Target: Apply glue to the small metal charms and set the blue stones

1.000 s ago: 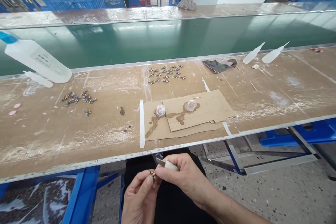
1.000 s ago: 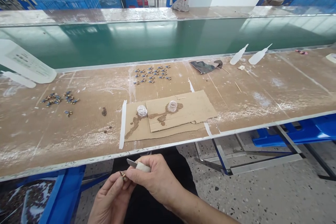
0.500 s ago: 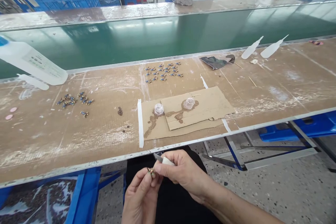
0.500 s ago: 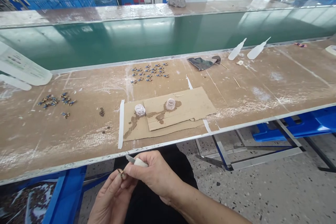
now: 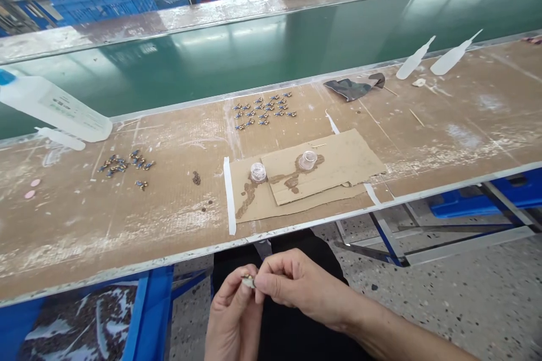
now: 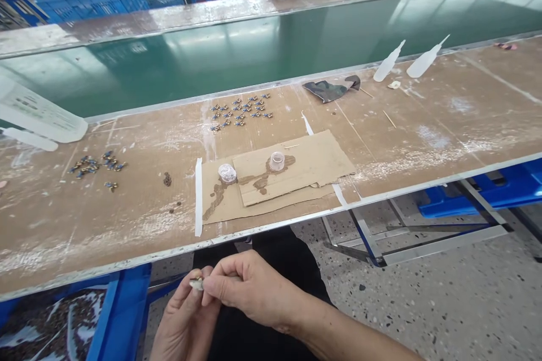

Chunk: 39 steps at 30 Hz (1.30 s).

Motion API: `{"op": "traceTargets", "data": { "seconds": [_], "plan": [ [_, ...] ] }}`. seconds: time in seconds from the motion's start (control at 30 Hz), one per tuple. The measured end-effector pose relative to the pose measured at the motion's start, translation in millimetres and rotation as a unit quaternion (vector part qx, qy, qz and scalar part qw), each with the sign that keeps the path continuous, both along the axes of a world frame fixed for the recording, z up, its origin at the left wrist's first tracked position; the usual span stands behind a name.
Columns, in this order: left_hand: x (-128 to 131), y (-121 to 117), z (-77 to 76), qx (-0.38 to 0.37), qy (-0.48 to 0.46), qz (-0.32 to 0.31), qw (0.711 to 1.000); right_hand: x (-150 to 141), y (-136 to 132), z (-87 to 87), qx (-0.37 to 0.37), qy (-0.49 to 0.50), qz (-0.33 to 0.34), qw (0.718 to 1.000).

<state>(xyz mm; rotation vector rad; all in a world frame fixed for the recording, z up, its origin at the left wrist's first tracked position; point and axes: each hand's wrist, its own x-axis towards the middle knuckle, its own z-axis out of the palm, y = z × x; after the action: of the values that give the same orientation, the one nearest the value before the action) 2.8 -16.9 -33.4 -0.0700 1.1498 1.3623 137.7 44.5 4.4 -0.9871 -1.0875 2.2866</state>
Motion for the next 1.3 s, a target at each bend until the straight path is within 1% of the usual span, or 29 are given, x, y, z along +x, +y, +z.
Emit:
{"op": "traceTargets", "data": {
  "seconds": [0.1,0.2,0.37,0.5,0.73,0.87,1.0,1.1,1.2,1.23,1.3],
  "plan": [
    [-3,0,0.6,0.030,0.033,-0.037,0.998,3,0,5.9,0.034,-0.023,0.012,0.999],
    [-4,1,4.2,0.055,0.063,-0.052,0.995,5,0,8.7,0.044,-0.034,0.031,0.998],
    [-4,1,7.6,0.068,0.079,-0.060,0.993,3,0,9.8,0.030,-0.012,0.028,0.999],
    [-4,0,6.8,0.069,0.072,-0.061,0.993,2,0,10.0,0.023,-0.005,0.024,0.999],
    [-6,0,4.8,0.099,0.062,-0.079,0.990,4,-1,7.0,0.021,-0.002,0.028,0.999],
    [-7,-1,2.7,0.124,0.073,-0.087,0.986,2,-4,7.2,-0.011,0.021,0.018,1.000],
    [-7,-1,2.3,0.133,0.094,-0.082,0.983,-4,-8,8.0,-0.050,0.044,-0.004,0.998],
    [-7,-1,3.9,0.133,0.108,-0.072,0.983,-6,-9,4.3,-0.054,0.043,-0.033,0.997],
    [-7,0,5.8,0.165,0.130,-0.049,0.976,-1,-6,-2.5,-0.050,0.024,-0.081,0.995],
    [-7,0,6.1,0.163,0.138,-0.035,0.976,2,-5,-4.5,-0.047,0.020,-0.097,0.994],
    [-6,2,6.2,0.122,0.137,-0.010,0.983,7,-1,-7.3,-0.037,0.023,-0.114,0.993]
  ]
}}
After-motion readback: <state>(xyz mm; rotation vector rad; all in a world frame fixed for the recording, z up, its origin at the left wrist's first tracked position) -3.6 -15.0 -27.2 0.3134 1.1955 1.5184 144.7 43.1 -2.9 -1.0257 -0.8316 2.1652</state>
